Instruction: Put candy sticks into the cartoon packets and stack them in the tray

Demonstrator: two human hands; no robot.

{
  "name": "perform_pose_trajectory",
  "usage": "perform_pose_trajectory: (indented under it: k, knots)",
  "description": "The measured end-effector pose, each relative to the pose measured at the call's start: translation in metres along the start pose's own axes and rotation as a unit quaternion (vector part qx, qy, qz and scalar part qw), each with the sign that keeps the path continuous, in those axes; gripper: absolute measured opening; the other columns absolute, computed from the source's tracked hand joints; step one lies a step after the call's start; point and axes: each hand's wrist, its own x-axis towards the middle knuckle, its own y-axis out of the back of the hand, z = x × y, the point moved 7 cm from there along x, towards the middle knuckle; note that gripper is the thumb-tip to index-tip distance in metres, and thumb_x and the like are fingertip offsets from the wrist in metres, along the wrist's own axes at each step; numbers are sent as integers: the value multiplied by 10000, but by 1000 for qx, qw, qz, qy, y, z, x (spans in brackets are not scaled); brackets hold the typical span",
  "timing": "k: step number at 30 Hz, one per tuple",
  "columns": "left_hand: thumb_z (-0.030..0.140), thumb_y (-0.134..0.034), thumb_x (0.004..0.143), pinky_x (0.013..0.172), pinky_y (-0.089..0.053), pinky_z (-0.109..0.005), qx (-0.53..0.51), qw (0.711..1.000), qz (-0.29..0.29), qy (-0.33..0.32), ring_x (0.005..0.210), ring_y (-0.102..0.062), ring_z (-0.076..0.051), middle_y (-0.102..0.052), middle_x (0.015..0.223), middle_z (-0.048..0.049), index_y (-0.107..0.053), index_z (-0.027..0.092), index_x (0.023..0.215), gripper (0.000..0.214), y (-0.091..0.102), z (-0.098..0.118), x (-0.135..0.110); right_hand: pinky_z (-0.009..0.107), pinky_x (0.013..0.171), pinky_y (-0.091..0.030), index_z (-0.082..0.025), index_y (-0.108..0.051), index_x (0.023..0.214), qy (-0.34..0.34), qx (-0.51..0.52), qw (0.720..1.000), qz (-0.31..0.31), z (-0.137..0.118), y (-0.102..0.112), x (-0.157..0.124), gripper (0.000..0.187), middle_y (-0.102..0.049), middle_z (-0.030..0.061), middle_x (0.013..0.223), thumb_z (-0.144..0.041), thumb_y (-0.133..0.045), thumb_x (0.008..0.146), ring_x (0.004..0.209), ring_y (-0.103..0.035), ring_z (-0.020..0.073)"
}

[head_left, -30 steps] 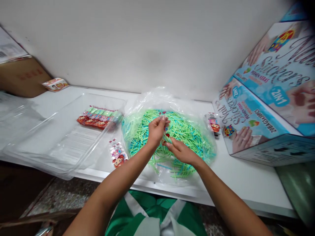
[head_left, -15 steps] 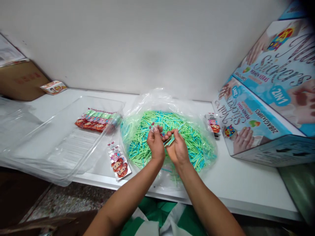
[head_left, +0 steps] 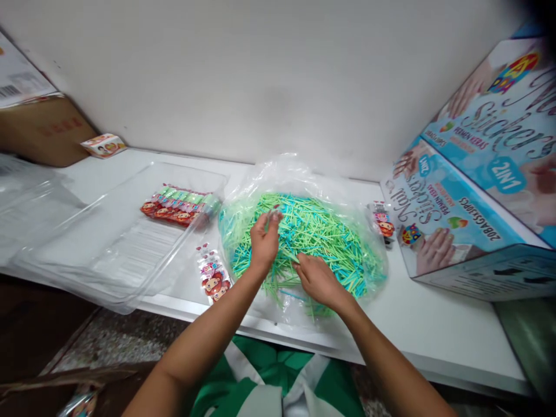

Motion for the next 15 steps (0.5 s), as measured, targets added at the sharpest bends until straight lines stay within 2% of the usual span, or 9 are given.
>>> perform_pose_trajectory:
  k: [3, 6, 10, 13, 15]
  knots:
    - [422, -614, 770, 735, -479, -272, 67, 995, -80, -1, 918, -611, -199, -696, 954, -54, -707, 184, 847, 267, -6, -3, -2, 302, 711, -335, -191, -466, 815, 11, -98, 995, -25, -4, 1, -3, 161, -568, 66, 797, -285, -380, 914, 784, -525, 202]
    - [430, -608, 774, 690, -477, -264, 65, 994, -82, 35, 856, -624, -193, -703, 898, -67, -711, 167, 834, 289, 4, -13, -9, 276, 613, -306, -198, -454, 861, 17, -151, 987, -52, -9, 9, -4, 169, -572, 45, 770, -303, -343, 935, 674, -516, 177]
    - [457, -648, 735, 579, -462, -252, 70, 987, -102, 106, 790, -640, -208, -710, 865, -91, -705, 152, 844, 329, 23, -24, -22, 258, 563, -297, -212, -418, 872, 38, -216, 973, -73, -17, 34, -5, 214, -563, 13, 711, -351, -284, 963, 595, -498, 156]
    - [430, -689, 706, 644, -485, -281, 45, 983, -117, 133, 763, -652, -201, -710, 806, -76, -685, 151, 793, 292, 30, -28, -34, 252, 555, -300, -219, -396, 844, 57, -222, 969, -87, -27, 47, -4, 233, -548, 3, 684, -381, -278, 964, 581, -498, 153]
    - [402, -720, 683, 703, -495, -305, -10, 979, -126, 160, 724, -660, -184, -708, 780, -61, -661, 152, 797, 281, 29, -29, -43, 249, 549, -293, -219, -390, 840, 67, -229, 966, -98, -33, 47, -2, 219, -551, 4, 684, -373, -292, 960, 590, -506, 153]
